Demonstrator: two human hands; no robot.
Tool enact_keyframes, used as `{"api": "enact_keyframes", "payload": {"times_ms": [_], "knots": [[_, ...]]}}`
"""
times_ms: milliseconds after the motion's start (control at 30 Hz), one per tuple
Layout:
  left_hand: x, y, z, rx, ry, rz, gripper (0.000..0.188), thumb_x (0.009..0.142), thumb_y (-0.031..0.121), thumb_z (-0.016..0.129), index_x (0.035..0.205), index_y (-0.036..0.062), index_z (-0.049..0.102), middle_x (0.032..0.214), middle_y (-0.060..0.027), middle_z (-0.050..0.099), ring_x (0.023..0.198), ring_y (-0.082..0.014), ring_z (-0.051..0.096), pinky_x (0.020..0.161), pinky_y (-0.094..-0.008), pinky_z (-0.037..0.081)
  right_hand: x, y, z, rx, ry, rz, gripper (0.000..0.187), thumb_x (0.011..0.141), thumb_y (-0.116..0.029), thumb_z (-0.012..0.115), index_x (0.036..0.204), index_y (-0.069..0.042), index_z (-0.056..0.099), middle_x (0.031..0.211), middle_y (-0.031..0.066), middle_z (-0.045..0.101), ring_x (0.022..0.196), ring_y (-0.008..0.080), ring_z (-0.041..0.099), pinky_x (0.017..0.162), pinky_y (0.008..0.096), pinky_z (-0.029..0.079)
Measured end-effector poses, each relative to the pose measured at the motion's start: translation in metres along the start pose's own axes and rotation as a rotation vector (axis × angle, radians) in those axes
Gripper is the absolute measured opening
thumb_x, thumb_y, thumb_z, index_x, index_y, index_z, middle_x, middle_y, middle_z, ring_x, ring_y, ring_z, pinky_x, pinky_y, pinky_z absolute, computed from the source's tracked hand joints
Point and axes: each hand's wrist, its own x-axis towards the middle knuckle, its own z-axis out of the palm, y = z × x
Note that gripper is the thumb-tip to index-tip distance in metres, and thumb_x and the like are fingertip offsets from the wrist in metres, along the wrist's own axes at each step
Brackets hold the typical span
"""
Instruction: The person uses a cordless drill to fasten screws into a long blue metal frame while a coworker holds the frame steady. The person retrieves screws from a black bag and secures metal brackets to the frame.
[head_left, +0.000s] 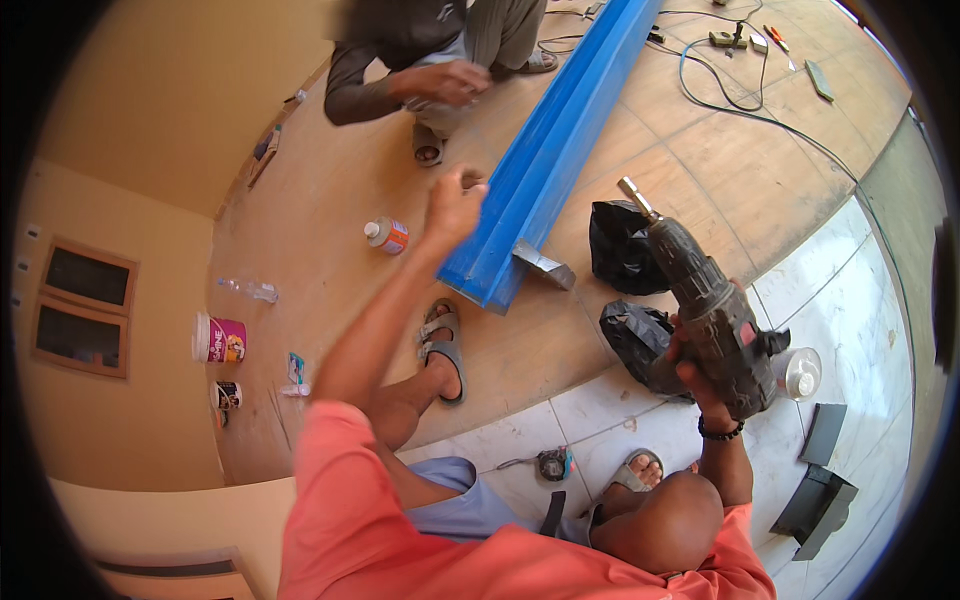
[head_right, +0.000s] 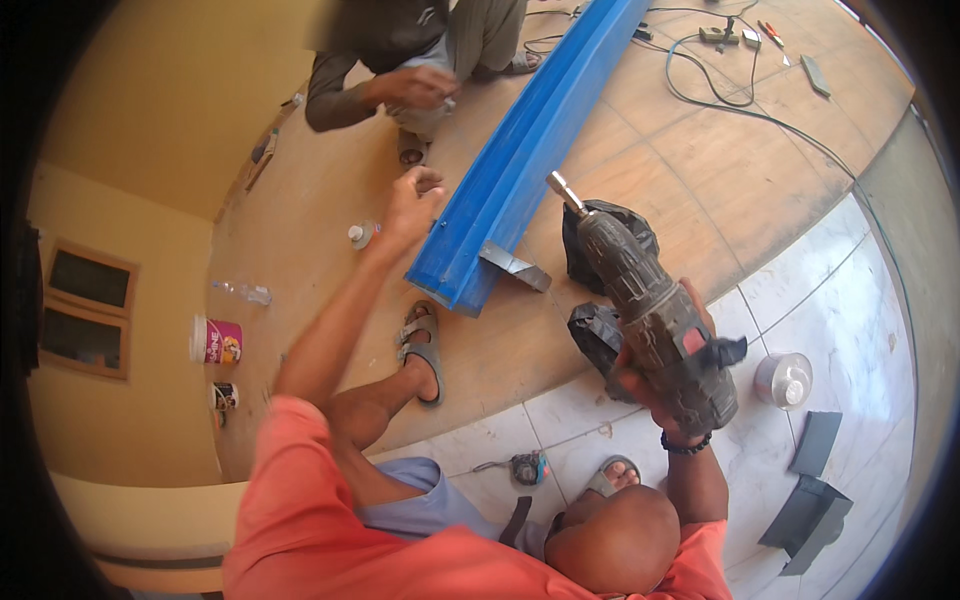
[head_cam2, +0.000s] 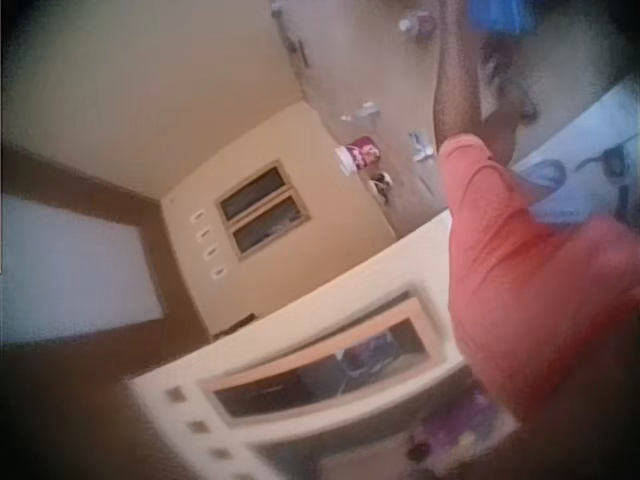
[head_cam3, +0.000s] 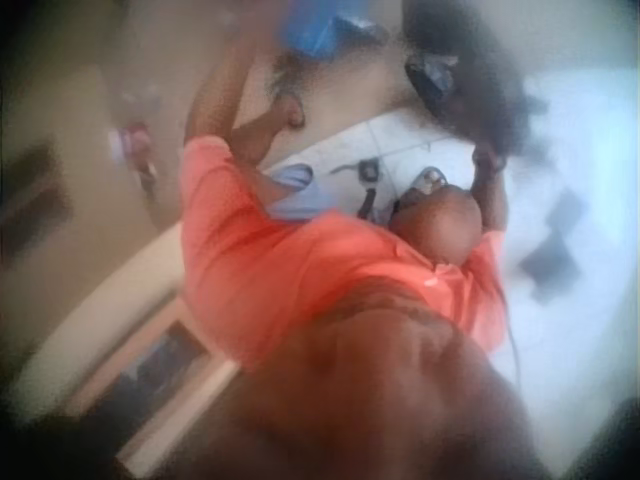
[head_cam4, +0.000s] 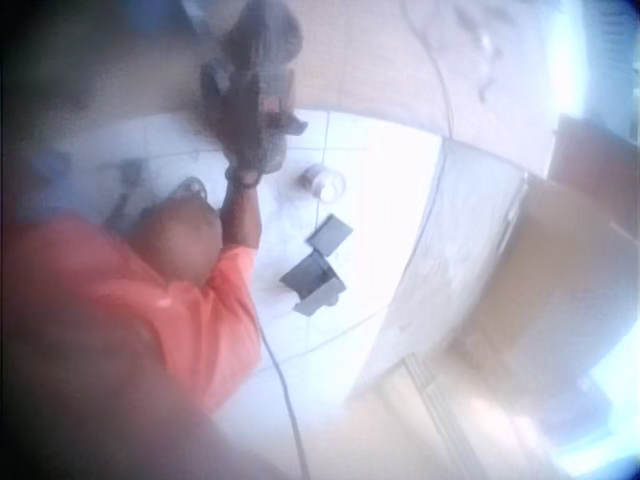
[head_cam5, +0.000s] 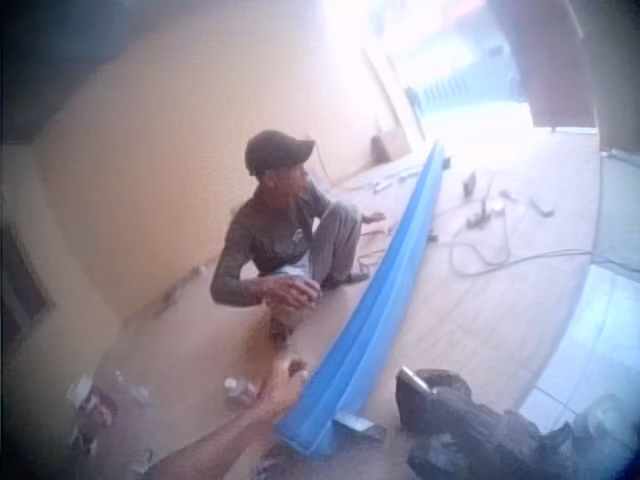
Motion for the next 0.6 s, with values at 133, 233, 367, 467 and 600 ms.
{"api": "enact_keyframes", "payload": {"times_ms": [133,233,367,467,600], "knots": [[0.035,-0.080,-0.037,0.456,-0.258,0.042,0.033,0.080,0.009,0.064,0.112,0.0012,0.061,0.100,-0.0199,0.067,0.094,-0.0333,0.065,0.082,-0.0409,0.051,0.014,0.019,0.008,0.128,-0.121,0.196,0.060,0.073,-0.021,0.077,0.124,-0.003,0.051,0.113,0.0106,0.060,0.086,0.0168,0.059,0.075,0.0310,0.049],[0.045,-0.112,-0.020,0.612,-0.442,0.183,0.037,0.079,0.011,0.065,0.115,0.0027,0.061,0.101,-0.0202,0.066,0.093,-0.0354,0.064,0.083,-0.0427,0.051,0.034,0.016,0.028,0.154,-0.098,0.270,0.057,0.072,-0.030,0.078,0.117,-0.003,0.056,0.115,0.0125,0.058,0.081,0.0181,0.058,0.070,0.0306,0.049],[0.052,-0.117,-0.002,0.702,-0.625,0.319,0.027,0.082,0.015,0.061,0.106,0.0030,0.062,0.092,-0.0187,0.067,0.092,-0.0348,0.064,0.082,-0.0468,0.049,0.053,0.016,0.036,0.116,-0.097,0.409,0.058,0.072,-0.030,0.077,0.118,-0.003,0.055,0.115,0.0103,0.058,0.084,0.0170,0.058,0.073,0.0305,0.048],[0.051,-0.108,0.016,1.000,-0.668,0.417,0.018,0.084,0.017,0.055,0.093,0.0033,0.062,0.084,-0.0174,0.065,0.088,-0.0320,0.064,0.075,-0.0467,0.048,0.058,0.030,0.029,0.049,-0.132,0.466,0.052,0.077,-0.016,0.074,0.123,-0.005,0.054,0.116,0.0065,0.058,0.091,0.0143,0.057,0.079,0.0300,0.048],[0.030,-0.122,0.011,1.257,-0.547,0.737,0.012,0.083,0.016,0.053,0.083,0.0086,0.062,0.083,-0.0127,0.064,0.079,-0.0246,0.063,0.070,-0.0377,0.044,0.068,0.033,0.043,0.012,-0.188,0.418,0.071,0.079,-0.006,0.074,0.140,-0.005,0.037,0.108,0.0031,0.059,0.094,0.0130,0.056,0.084,0.0292,0.047]]}}
